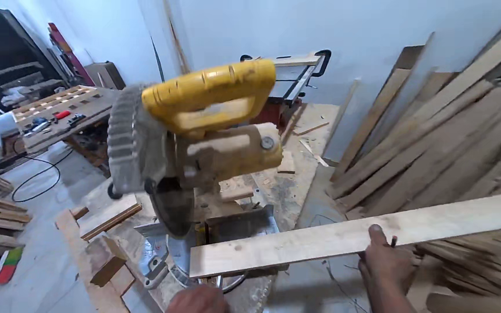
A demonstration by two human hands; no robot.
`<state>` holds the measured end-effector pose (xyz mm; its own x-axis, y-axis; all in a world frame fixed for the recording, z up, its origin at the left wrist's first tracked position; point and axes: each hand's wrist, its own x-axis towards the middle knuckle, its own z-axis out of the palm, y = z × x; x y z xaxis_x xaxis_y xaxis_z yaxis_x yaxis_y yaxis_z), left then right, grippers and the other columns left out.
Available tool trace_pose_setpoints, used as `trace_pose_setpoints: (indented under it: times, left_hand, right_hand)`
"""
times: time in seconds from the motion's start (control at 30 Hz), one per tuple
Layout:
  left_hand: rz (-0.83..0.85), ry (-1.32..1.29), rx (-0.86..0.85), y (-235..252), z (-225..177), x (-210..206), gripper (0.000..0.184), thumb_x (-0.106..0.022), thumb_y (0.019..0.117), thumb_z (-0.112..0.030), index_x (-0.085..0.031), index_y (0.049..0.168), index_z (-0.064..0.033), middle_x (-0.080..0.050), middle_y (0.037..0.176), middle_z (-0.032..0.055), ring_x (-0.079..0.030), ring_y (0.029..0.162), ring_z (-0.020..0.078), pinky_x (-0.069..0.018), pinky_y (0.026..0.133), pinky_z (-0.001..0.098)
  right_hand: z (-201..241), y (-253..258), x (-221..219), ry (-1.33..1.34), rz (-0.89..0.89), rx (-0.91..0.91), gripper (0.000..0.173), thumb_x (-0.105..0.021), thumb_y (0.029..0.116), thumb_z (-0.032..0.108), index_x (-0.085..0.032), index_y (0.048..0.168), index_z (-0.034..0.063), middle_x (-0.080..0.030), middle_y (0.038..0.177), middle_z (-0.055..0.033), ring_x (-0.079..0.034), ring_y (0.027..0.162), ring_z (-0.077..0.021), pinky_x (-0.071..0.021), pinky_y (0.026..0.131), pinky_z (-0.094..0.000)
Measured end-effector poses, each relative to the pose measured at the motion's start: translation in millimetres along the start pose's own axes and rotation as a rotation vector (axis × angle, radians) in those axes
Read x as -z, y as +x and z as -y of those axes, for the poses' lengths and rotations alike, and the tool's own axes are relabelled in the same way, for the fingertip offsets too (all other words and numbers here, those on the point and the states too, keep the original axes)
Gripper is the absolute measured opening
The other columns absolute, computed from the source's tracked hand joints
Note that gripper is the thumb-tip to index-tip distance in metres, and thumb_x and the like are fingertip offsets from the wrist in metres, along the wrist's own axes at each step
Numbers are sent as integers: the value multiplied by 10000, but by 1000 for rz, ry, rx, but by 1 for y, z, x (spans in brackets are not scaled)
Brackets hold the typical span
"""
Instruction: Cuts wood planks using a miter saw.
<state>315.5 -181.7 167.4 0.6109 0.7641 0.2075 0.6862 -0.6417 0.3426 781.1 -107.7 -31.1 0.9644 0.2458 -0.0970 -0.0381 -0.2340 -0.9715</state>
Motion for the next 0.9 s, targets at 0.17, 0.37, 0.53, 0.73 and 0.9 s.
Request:
trace_pose_setpoints:
  times: [0.17,0.37,0.53,0.73,0.9]
  left_hand:
    - [81,211,330,-14,158,-72,550,-561,995,-559,-629,1417,-214,-510,1529,179,-445,1431,431,-402,1139,606]
    - [-50,270,399,-27,248,-58,423,-539,1027,-477,-695,1340,-238,-622,1409,152,-566,1317,403,-479,1067,577]
    - [10,283,458,-23,257,-50,416,-542,1022,-503,-690,1349,-293,-641,1402,102,-607,1278,350,-511,1025,542]
    - [32,222,470,-20,259,-48,414,-547,1012,-519,-678,1356,-329,-638,1408,74,-597,1286,334,-501,1024,554]
    - [188,73,495,-10,266,-19,465,-502,1010,-573,-707,1311,-283,-638,1384,65,-571,1301,289,-467,1073,512]
  right_hand:
    - [22,-87,-41,92,61,93,479,-665,996,401,-635,1213,-25,-715,1041,-135,-728,920,-201,-623,834,-442]
    - [27,-163,-96,11,262,28,426,-651,1010,392,-667,1145,-12,-729,992,-135,-715,944,-231,-579,878,-475]
    - [23,-152,-75,-428,510,70,619,-602,970,593,-668,1179,14,-712,987,-160,-686,910,-309,-546,833,-560]
    - [59,-256,-42,-627,623,711,573,-669,942,482,-659,1335,66,-633,1352,-203,-610,1226,-408,-507,1010,-601]
    - [29,-313,-102,-804,652,1020,435,-619,928,590,-786,1087,221,-621,1448,-80,-504,1387,-418,-358,1110,-667]
